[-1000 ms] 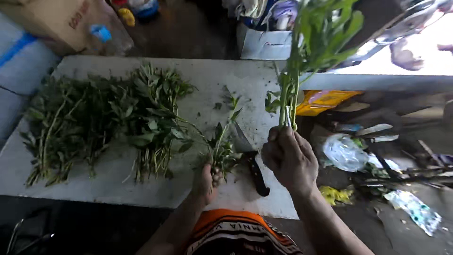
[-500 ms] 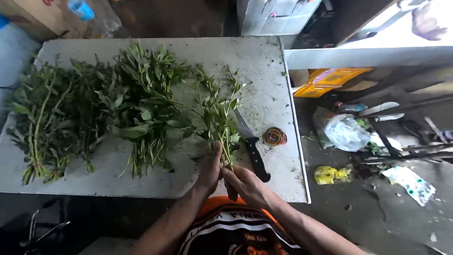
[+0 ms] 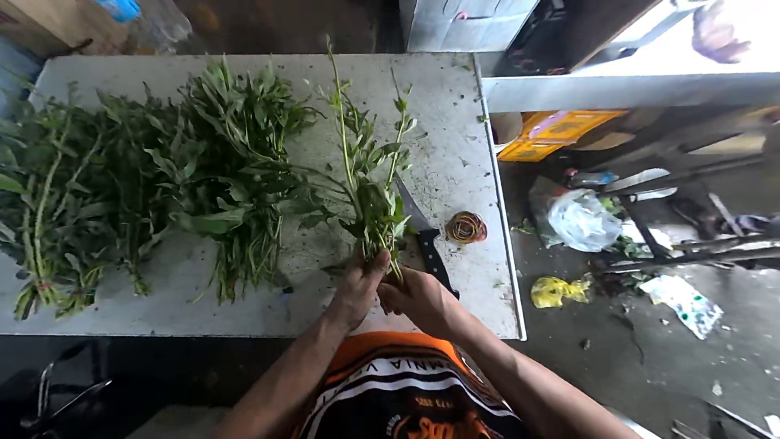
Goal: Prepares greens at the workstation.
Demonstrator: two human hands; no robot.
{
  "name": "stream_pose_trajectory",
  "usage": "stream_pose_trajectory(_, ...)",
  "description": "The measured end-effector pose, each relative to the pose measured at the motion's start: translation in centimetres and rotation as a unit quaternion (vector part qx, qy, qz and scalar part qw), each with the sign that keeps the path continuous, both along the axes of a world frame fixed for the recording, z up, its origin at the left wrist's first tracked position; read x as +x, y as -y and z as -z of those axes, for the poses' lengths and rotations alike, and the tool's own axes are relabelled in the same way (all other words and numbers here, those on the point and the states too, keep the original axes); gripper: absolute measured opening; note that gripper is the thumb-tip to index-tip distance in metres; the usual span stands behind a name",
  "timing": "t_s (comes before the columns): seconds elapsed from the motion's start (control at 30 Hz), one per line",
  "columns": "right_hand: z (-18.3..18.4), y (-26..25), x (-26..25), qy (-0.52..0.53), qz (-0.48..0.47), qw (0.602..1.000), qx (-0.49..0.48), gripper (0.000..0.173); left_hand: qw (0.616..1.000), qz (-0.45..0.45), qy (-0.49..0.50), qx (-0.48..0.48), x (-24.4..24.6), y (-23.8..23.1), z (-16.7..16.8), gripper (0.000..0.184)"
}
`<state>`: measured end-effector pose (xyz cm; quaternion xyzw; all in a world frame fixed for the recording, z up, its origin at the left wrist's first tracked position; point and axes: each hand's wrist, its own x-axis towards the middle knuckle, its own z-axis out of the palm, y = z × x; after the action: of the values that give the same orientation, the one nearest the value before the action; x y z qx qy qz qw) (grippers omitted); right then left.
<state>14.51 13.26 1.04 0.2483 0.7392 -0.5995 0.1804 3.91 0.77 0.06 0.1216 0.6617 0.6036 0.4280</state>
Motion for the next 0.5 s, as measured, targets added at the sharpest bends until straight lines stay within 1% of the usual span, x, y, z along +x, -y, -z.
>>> stream_pose_trajectory(0.07, -0.3, 0.1, -0.3, 0.019, -0.02, 0.999, 0.016, 0.038, 1.0, 0.007, -0.027, 0.001, -0.1, -0.3, -0.5, 0.051)
stream_pose_trajectory(0.13, 0.0, 0.4, -0.5, 0.037, -0.037, 0.998, 0.016, 0.038, 1.0, -0.002, -0.019, 0.004, 0.0, -0.9, -0.8, 0.042)
stream_pose_trajectory(0.2, 0.6, 0.7, -0.7, 0.027, -0.022, 0.999, -0.015, 0.033, 1.0, 0.022, 0.007, 0.001, -0.3, -1.0, -0.9, 0.051)
stream_pose_trajectory(0.3, 1.4, 0.7, -0.3, -0.001, 0.038, 0.991, -0.127, 0.027, 0.999, 0.027, 0.034, -0.008, -0.8, -0.8, -0.1, 0.055)
stream_pose_trajectory(0.37, 1.6, 0.3, 0.1, -0.008, 0.081, 0.969, -0.234, 0.025, 0.998, 0.017, 0.053, -0.001, -0.9, -0.3, 0.4, 0.053)
stream_pose_trajectory(0.43, 1.7, -0.4, 0.5, -0.003, 0.098, 0.938, -0.334, 0.033, 0.997, 0.001, 0.073, 0.006, -1.0, 0.0, 0.4, 0.046)
stream_pose_trajectory(0.5, 1.8, -1.0, 0.5, 0.004, 0.095, 0.919, -0.383, 0.04, 0.997, 0.001, 0.075, 0.021, -1.1, 0.2, 0.2, 0.038)
